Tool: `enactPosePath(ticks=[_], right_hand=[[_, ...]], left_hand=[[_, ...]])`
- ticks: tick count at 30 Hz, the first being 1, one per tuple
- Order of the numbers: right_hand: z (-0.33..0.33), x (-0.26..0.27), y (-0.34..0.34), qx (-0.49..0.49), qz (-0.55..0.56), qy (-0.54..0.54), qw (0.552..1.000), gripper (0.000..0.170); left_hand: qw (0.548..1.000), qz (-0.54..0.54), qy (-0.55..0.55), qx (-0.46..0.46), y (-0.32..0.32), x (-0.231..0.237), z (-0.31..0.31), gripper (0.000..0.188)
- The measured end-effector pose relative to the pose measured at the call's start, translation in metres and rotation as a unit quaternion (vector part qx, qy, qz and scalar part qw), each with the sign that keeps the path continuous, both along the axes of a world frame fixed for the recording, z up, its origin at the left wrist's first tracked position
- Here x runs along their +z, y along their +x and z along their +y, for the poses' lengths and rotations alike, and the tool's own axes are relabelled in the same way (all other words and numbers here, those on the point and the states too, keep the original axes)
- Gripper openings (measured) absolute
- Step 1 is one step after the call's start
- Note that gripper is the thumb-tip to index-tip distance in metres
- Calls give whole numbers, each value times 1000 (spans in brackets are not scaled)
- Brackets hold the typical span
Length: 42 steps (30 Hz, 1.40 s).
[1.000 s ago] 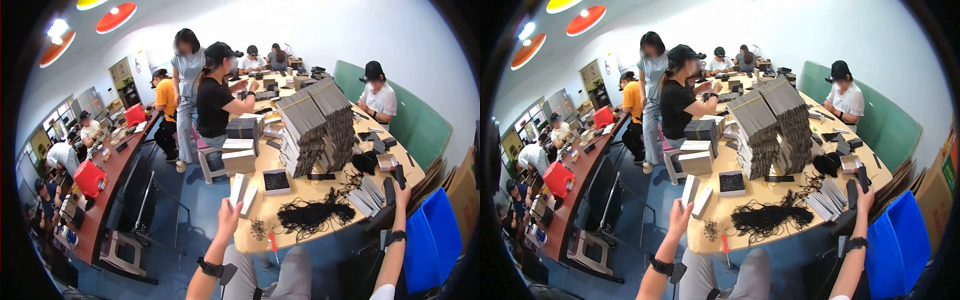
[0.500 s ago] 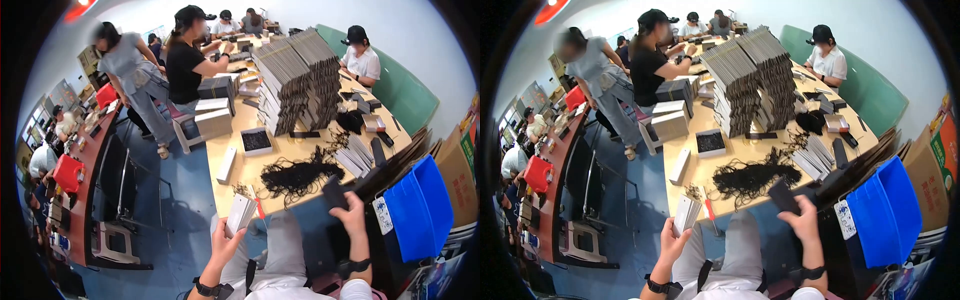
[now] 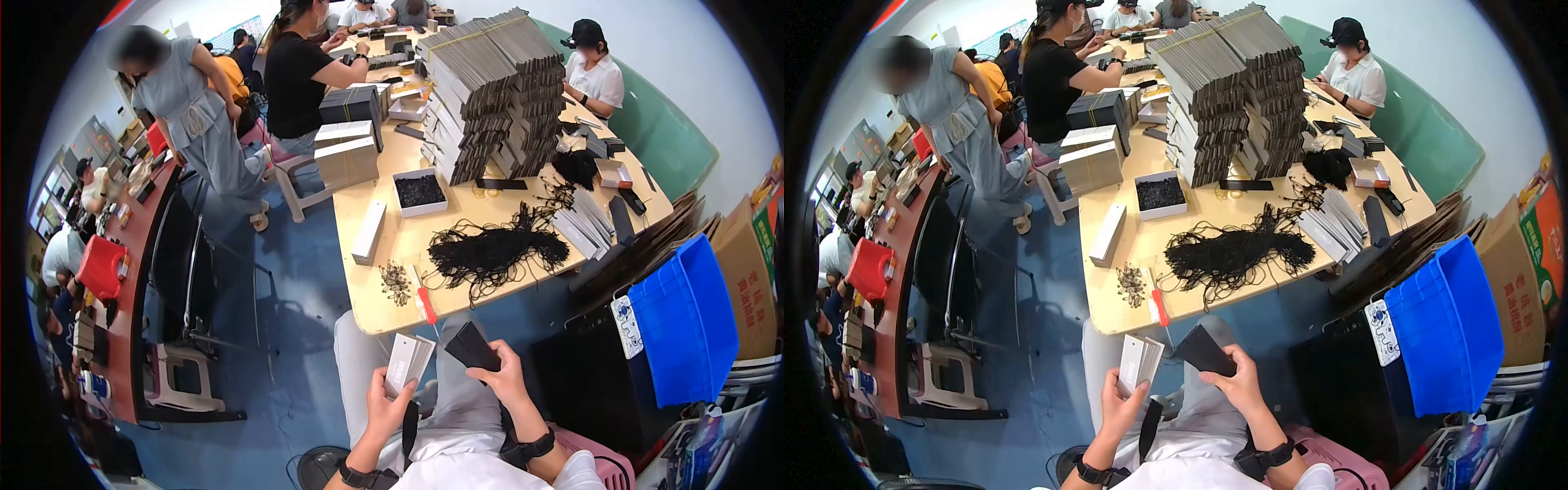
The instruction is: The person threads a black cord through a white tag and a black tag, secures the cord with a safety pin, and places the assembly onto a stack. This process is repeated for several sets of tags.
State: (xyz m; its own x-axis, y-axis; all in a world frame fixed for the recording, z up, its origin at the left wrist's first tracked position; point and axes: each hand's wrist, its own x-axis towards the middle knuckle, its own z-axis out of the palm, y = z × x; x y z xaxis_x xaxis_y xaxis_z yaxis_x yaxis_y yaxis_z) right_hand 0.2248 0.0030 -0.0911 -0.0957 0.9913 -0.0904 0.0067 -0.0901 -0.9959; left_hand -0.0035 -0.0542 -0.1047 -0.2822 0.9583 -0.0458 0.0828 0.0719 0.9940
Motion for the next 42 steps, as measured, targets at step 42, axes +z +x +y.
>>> enactPosePath(ticks=[42], right_hand=[[33, -29, -27, -190, -25, 79, 978, 39]], left_hand=[[984, 166, -4, 62, 15, -11, 8, 39]])
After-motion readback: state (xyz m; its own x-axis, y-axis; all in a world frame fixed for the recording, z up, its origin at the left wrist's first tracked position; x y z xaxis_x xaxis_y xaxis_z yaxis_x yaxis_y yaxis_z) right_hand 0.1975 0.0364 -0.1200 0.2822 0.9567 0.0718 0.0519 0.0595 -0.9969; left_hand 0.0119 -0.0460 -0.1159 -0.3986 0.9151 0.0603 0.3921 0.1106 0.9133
